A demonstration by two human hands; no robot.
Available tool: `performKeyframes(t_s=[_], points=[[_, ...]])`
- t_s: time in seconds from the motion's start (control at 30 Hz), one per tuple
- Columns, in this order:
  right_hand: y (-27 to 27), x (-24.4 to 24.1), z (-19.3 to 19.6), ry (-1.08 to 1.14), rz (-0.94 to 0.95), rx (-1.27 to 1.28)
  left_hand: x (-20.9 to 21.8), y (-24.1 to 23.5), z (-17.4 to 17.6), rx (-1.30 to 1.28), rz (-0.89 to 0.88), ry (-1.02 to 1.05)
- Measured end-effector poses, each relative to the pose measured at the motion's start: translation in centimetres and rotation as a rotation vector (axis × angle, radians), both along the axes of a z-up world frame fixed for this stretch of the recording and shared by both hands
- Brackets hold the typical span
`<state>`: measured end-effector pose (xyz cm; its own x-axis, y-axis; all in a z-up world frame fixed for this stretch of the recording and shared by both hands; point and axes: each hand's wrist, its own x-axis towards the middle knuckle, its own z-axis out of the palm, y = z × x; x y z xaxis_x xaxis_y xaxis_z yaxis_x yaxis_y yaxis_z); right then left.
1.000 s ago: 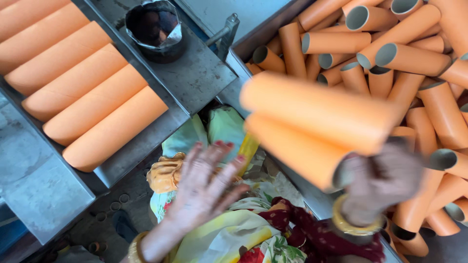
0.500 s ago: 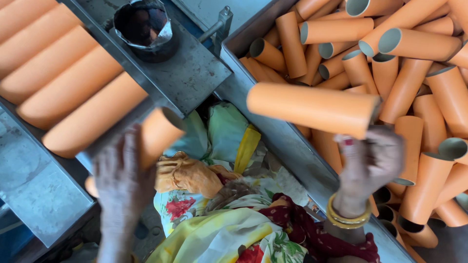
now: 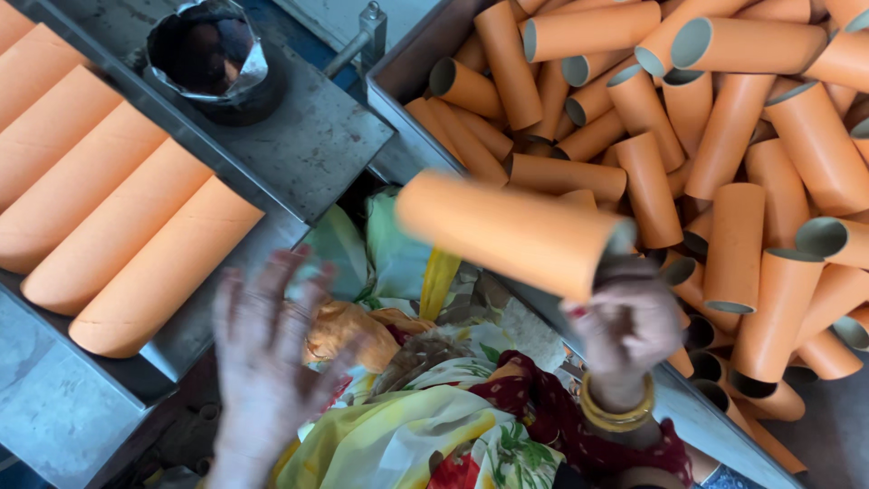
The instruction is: The person repeatedly picks up orange cylindrical objects from a metal bin and places them onto a conveyor belt. The person handles the cylinders one at a time, moving them from the bin to the belt in a continuous loop.
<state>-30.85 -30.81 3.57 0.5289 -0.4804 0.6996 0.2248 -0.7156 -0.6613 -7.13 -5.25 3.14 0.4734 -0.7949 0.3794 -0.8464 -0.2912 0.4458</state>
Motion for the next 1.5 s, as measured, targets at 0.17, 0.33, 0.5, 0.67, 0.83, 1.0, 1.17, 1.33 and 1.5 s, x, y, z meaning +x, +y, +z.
performKeyframes(t_s=[0.17, 0.33, 0.5, 0.67, 0.83, 1.0, 1.17, 1.33, 1.5], points=[[3.4, 2.8, 0.7, 0.137, 0.520, 0.176, -3.1, -2.4, -0.2, -0.096, -0.207, 0.091], [-2.5, 3.9, 0.7, 0.482, 0.095, -0.257, -0.2, -0.4, -0.4, 0.099, -0.002, 0.019], [-12.0, 1.5, -0.7, 1.369, -0.296, -0.492, 3.1, 3.0, -0.2, 0.314, 0.352, -0.163], [-15.0, 0.1, -6.8, 1.772, -0.299, -0.140, 4.1, 3.9, -0.5, 0.339, 0.448, -0.212], [-14.9, -0.3, -6.8, 1.223, -0.181, -0.226, 4.6, 3.0, -0.8, 0.405, 0.466, -0.227], [-11.6, 0.4, 1.7, 0.757, -0.422, -0.331, 4.2, 2.4, -0.4, 0.309, 0.386, -0.077], [-5.1, 3.5, 6.7, 0.174, -0.093, -0.306, 1.4, 0.5, 0.7, 0.039, 0.130, 0.060], [0.9, 6.5, 7.4, 0.261, 0.665, 0.019, -2.2, -1.6, 1.4, -0.158, -0.128, 0.002], [-4.5, 9.8, 2.1, 0.526, 0.528, -0.309, -1.2, -0.2, 0.9, 0.097, 0.047, 0.111]])
